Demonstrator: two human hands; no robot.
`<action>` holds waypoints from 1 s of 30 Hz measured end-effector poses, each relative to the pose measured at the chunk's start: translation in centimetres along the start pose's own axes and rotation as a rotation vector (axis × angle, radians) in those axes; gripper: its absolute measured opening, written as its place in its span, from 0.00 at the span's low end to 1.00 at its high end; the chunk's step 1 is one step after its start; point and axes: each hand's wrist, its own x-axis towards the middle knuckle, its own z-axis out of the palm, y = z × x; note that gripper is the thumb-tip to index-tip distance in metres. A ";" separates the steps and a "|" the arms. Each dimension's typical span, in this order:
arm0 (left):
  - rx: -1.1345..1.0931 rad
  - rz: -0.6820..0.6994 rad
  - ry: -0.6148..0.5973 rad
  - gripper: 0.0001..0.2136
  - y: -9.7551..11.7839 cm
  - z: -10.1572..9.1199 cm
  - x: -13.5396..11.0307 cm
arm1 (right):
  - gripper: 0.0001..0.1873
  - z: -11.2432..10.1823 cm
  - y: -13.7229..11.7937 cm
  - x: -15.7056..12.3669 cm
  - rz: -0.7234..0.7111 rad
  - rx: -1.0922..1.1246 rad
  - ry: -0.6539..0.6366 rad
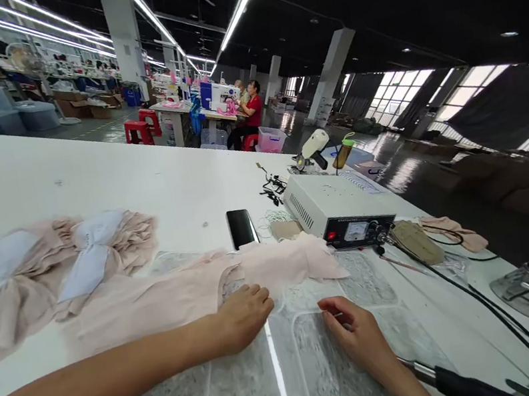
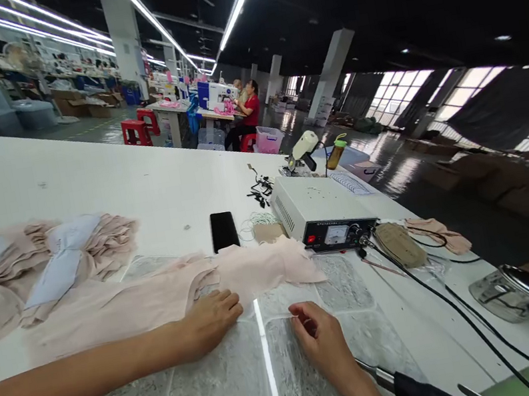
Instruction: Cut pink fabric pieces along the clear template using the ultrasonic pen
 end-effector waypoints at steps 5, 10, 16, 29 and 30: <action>0.022 -0.056 -0.004 0.08 0.6 -0.7 -2.6 | 0.14 -0.1 0.4 -1.6 -0.063 -0.048 0.020; 0.013 -0.052 -0.006 0.22 0.6 0.3 -1.8 | 0.17 0.7 0.3 -0.6 -0.166 -0.140 0.055; -0.077 0.078 0.013 0.19 2.6 -1.1 -5.2 | 0.19 0.1 0.8 -1.7 -0.278 -0.259 0.084; -0.103 0.123 -0.004 0.22 3.2 -3.5 -7.3 | 0.21 0.1 0.4 -4.3 -0.415 -0.453 -0.025; -0.136 0.135 -0.022 0.20 3.6 -4.0 -7.7 | 0.21 -0.1 0.4 -5.2 -0.427 -0.465 -0.028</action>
